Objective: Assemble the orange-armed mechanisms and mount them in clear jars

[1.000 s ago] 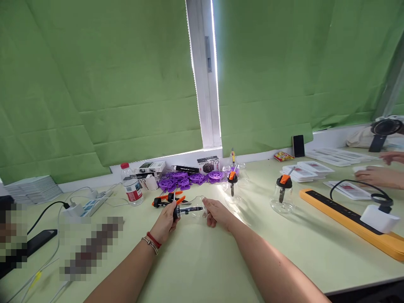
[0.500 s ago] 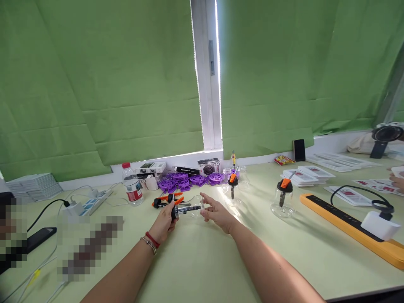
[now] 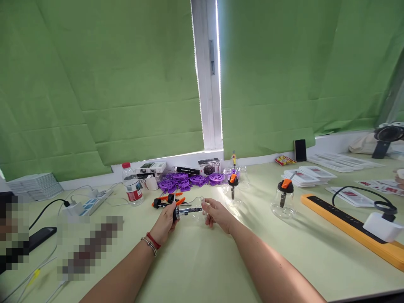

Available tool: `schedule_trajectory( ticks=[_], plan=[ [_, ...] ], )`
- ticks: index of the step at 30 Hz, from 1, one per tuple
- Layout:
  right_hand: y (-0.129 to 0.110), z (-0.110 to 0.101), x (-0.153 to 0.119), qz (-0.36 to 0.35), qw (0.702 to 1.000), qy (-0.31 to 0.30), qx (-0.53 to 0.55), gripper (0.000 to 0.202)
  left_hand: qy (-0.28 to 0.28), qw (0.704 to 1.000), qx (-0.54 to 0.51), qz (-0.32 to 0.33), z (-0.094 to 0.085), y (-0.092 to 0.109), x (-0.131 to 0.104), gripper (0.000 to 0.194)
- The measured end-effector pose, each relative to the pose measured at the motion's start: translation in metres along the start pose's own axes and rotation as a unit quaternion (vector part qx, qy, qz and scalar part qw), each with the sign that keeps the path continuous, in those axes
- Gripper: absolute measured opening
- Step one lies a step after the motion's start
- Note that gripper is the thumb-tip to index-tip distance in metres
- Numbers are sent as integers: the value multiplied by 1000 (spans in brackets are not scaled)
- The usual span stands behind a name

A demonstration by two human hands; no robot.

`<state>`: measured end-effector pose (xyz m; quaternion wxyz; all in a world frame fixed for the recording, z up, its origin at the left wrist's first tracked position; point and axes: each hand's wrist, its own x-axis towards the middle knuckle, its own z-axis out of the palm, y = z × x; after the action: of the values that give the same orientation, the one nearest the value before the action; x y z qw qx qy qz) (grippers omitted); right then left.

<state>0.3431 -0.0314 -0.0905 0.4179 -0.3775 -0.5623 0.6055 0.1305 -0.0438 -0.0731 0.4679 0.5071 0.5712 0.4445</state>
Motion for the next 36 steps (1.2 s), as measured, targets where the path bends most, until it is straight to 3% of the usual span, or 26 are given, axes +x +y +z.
schedule_trajectory(
  ticks=[3, 10, 24, 36],
  plan=[
    [-1, 1, -1, 14, 1000, -7, 16, 48, -3, 999, -33, -37, 2, 3, -2, 54],
    [-1, 3, 0, 42, 999, 21, 22, 49, -2, 998, -58, -27, 3, 2, -2, 47],
    [-2, 6, 0, 105, 993, 28, 44, 54, -21, 996, -23, 79, 2, -4, 2, 43],
    [3, 5, -2, 58, 997, 4, 45, 49, -35, 995, -52, 83, -1, -9, 2, 42]
  ],
)
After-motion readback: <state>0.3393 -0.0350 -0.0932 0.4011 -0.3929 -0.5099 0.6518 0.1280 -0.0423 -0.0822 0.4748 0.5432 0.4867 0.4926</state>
